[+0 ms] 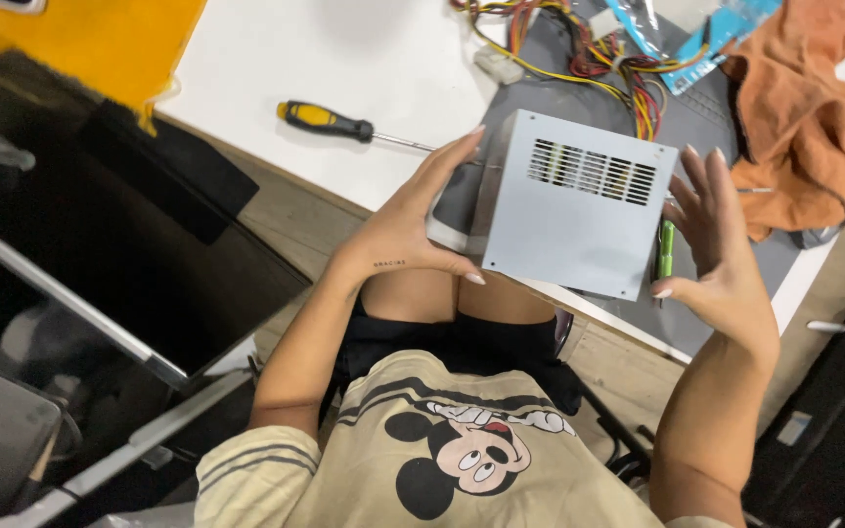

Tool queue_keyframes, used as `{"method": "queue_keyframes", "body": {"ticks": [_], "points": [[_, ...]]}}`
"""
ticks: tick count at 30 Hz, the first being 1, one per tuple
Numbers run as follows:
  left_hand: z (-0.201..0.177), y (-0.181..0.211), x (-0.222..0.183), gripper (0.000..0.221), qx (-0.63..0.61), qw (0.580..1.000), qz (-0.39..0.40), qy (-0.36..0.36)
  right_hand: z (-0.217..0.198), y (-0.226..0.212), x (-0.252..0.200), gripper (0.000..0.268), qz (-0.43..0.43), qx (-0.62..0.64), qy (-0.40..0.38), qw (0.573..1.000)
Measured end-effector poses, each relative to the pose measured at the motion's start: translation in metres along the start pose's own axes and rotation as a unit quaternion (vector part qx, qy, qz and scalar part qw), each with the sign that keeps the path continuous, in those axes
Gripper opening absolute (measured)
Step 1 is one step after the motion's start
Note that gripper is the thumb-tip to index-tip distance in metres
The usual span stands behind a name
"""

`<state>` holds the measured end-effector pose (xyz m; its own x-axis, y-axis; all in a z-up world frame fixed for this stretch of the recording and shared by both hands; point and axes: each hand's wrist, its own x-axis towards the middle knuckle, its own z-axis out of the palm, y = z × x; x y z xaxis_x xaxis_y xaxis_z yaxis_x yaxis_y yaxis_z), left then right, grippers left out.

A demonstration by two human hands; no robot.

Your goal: Disassembling a computer power supply unit using a screwdriver and cleaning the internal components with a brush.

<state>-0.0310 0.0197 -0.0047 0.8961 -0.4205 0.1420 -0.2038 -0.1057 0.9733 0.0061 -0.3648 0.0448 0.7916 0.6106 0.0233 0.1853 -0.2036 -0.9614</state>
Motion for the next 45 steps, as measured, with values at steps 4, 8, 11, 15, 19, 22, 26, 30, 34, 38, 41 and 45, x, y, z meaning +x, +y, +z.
{"method": "queue_keyframes", "body": {"ticks": [4, 8, 11, 15, 19, 22, 26, 30, 34, 38, 41, 45], "points": [[0.043, -0.017, -0.029, 0.093, 0.041, 0.985, 0.064, 0.155, 0.007, -0.012, 0.013, 0.088, -0.003, -0.018, 0.037, 0.999], [0.081, -0.025, -0.038, 0.072, 0.152, 0.93, 0.069, 0.327, 0.021, -0.035, 0.045, 0.076, 0.005, -0.144, 0.057, 0.988], [0.089, -0.027, -0.041, 0.059, 0.206, 0.903, 0.062, 0.371, 0.033, -0.056, 0.075, 0.061, -0.052, -0.275, 0.033, 0.96], [0.091, -0.038, -0.037, 0.057, 0.213, 0.897, 0.101, 0.374, 0.058, -0.075, 0.118, 0.072, -0.039, -0.382, -0.044, 0.922], [0.1, -0.047, -0.036, 0.063, 0.184, 0.897, 0.108, 0.387, 0.08, -0.069, 0.152, 0.065, -0.006, -0.333, -0.091, 0.939], [0.104, -0.053, -0.034, 0.066, 0.16, 0.897, 0.124, 0.392, 0.084, -0.054, 0.153, 0.032, 0.072, -0.286, -0.037, 0.955], [0.099, -0.057, -0.035, 0.059, 0.154, 0.898, 0.132, 0.391, 0.095, -0.055, 0.157, 0.037, 0.098, -0.318, -0.025, 0.943], [0.1, -0.063, -0.035, 0.057, 0.204, 0.898, 0.12, 0.371, 0.102, -0.054, 0.158, 0.036, 0.085, -0.294, -0.019, 0.952], [0.103, -0.067, -0.035, 0.057, 0.209, 0.897, 0.126, 0.368, 0.104, -0.056, 0.162, 0.033, 0.059, -0.296, -0.057, 0.952], [0.097, -0.065, -0.037, 0.054, 0.232, 0.888, 0.121, 0.377, 0.086, -0.052, 0.166, 0.029, 0.064, -0.265, -0.104, 0.956], [0.082, -0.062, -0.039, 0.054, 0.228, 0.9, 0.104, 0.358, 0.078, -0.054, 0.17, 0.029, 0.044, -0.292, -0.18, 0.938], [0.029, -0.057, -0.028, 0.031, 0.258, 0.889, 0.114, 0.361, 0.083, -0.056, 0.168, 0.027, 0.048, -0.313, -0.182, 0.931]]}}
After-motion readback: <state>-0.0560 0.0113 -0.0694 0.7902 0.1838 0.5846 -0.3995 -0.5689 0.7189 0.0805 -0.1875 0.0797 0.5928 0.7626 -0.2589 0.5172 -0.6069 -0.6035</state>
